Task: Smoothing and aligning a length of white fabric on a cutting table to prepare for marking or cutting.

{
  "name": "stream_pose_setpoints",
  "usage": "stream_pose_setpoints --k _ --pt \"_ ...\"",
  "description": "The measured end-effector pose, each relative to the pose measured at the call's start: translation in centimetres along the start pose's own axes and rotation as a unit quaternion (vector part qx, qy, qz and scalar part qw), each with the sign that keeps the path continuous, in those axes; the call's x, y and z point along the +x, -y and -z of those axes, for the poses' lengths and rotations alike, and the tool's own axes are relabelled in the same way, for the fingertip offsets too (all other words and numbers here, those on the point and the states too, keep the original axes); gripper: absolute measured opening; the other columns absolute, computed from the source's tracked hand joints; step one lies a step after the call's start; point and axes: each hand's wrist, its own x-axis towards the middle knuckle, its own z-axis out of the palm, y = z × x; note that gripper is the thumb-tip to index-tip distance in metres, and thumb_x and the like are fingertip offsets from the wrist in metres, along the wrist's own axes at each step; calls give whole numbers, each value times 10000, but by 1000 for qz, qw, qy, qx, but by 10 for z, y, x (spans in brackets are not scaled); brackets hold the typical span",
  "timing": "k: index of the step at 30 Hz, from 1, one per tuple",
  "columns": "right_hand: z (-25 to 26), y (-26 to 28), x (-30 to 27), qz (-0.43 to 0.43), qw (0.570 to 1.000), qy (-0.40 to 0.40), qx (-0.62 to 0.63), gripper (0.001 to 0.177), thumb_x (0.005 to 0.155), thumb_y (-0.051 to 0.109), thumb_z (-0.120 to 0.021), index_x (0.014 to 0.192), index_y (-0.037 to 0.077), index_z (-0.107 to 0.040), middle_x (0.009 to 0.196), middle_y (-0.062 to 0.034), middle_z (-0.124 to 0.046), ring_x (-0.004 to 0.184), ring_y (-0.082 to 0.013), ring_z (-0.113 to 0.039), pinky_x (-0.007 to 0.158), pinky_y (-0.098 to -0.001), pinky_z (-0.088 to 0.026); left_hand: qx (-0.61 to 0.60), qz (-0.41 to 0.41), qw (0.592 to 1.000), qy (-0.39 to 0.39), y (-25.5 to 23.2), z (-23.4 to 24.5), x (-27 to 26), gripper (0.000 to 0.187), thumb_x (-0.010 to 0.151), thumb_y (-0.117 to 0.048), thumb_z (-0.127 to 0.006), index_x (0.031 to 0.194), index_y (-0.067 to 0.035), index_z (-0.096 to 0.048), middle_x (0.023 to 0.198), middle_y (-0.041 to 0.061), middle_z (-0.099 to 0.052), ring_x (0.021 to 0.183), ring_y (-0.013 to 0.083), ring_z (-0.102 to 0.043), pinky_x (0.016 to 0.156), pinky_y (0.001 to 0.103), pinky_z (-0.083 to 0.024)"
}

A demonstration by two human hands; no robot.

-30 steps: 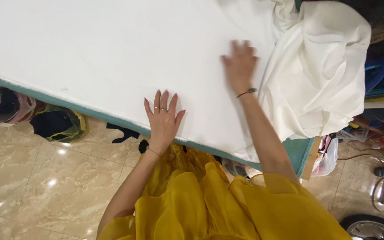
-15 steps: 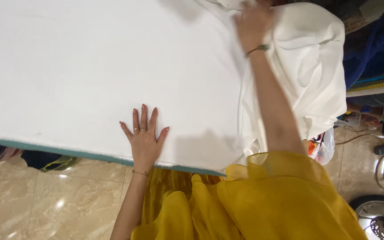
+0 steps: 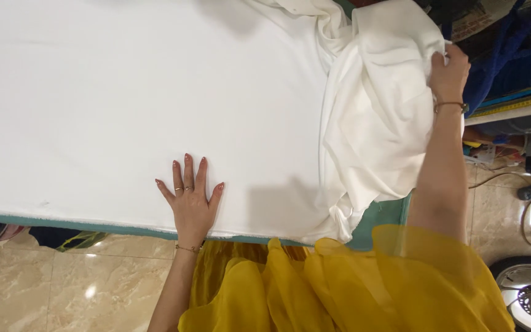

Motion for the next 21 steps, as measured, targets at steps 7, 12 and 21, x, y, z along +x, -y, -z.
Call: stream_pose_setpoints --k 7,12,21 --pt "100 206 -175 68 979 104 -162 299 1108 205 -575 1355 127 -724 799 -272 -639 701 -335 -615 700 -439 -495 -3 -1 1000 1 2 -1 -2 661 1021 -528 -515 1548 -133 -460 1685 134 -285 1570 398 -164 1202 697 56" --pt "79 201 -205 79 928 362 -38 305 982 314 -632 1195 124 -740 1121 -106 -762 1021 -266 -727 880 -382 -546 -8 -6 1000 -2 3 -1 -5 671 1020 -531 -518 1544 -114 -469 1677 155 -293 1559 417 -175 1186 713 48" --pt "52 214 -224 276 950 54 -135 390 1078 293 -674 1401 75 -646 1256 -185 -614 1179 -365 -568 1003 -481 -447 -8 -6 1000 -14 10 -7 -13 682 1043 -552 -491 1568 -119 -445 1694 160 -253 1570 418 -154 1206 704 34"
